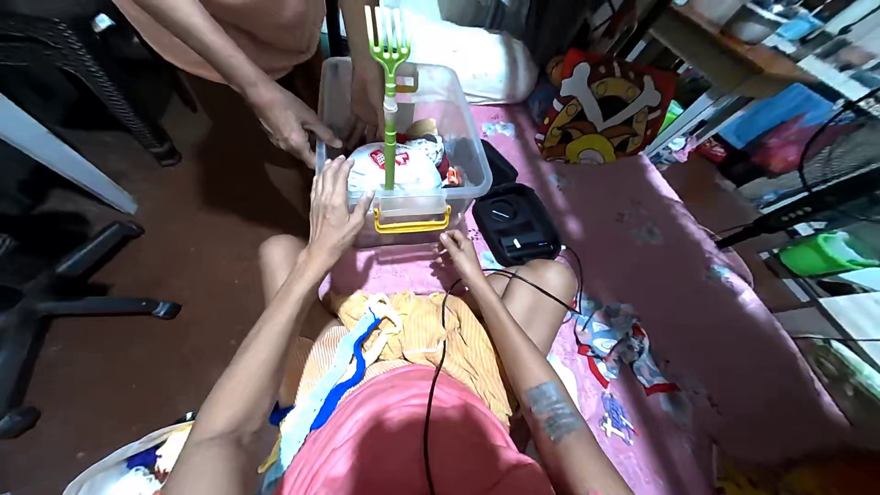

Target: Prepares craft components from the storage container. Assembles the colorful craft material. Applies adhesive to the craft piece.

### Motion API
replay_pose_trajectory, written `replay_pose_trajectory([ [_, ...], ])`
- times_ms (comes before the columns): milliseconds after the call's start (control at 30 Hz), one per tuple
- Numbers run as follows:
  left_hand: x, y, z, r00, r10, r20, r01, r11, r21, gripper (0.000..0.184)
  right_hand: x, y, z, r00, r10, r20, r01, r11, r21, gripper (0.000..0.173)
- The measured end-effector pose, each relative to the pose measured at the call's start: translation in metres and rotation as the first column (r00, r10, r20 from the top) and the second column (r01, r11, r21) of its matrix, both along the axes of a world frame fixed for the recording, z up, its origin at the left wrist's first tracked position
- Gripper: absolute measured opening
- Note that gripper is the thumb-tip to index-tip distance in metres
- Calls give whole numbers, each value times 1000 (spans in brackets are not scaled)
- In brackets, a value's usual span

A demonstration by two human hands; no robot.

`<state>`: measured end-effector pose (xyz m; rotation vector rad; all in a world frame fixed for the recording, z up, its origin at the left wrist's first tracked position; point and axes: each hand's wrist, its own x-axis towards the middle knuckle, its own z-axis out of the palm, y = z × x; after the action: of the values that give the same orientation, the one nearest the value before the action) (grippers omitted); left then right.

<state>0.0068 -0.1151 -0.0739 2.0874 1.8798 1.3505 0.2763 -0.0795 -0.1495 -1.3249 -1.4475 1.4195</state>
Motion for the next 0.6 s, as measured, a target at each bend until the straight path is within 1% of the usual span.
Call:
replay_pose_trajectory([
  [100,14,6,35,976,-82,201,88,996,-22,63,7,-8,-18,1000,-18,-20,17,997,-80,25],
  [200,23,20,53,908,-211,362,260,961,-91,68,12,-11,-27,999,-20,-28,16,990,-140,26],
  [267,29,22,56,855,-289,431,383,911,-149,59,19,-16,-32,1000,18,-1,-18,991,-135,28],
  [300,30,20,55,838,-311,448,418,894,-163,56,21,-18,-34,1000,29,0,-29,991,-128,29],
  [367,28,20,55,827,-338,449,445,882,-155,52,24,-17,-37,999,33,-21,-35,992,-119,28],
  [400,27,20,54,825,-352,443,454,878,-148,53,25,-16,-38,999,31,-37,-35,993,-114,27],
  [467,24,16,51,840,-360,406,456,874,-169,64,24,-17,-37,998,26,-58,-31,995,-92,25],
  [500,21,10,49,865,-353,356,438,878,-193,69,23,-18,-35,998,33,-62,-38,996,-78,24],
  [533,16,1,49,896,-335,290,404,887,-222,71,22,-19,-31,997,40,-64,-43,997,-61,24],
  [600,-1,-29,48,950,-267,163,305,907,-291,63,21,-22,-28,997,43,-70,-46,998,-41,22],
])
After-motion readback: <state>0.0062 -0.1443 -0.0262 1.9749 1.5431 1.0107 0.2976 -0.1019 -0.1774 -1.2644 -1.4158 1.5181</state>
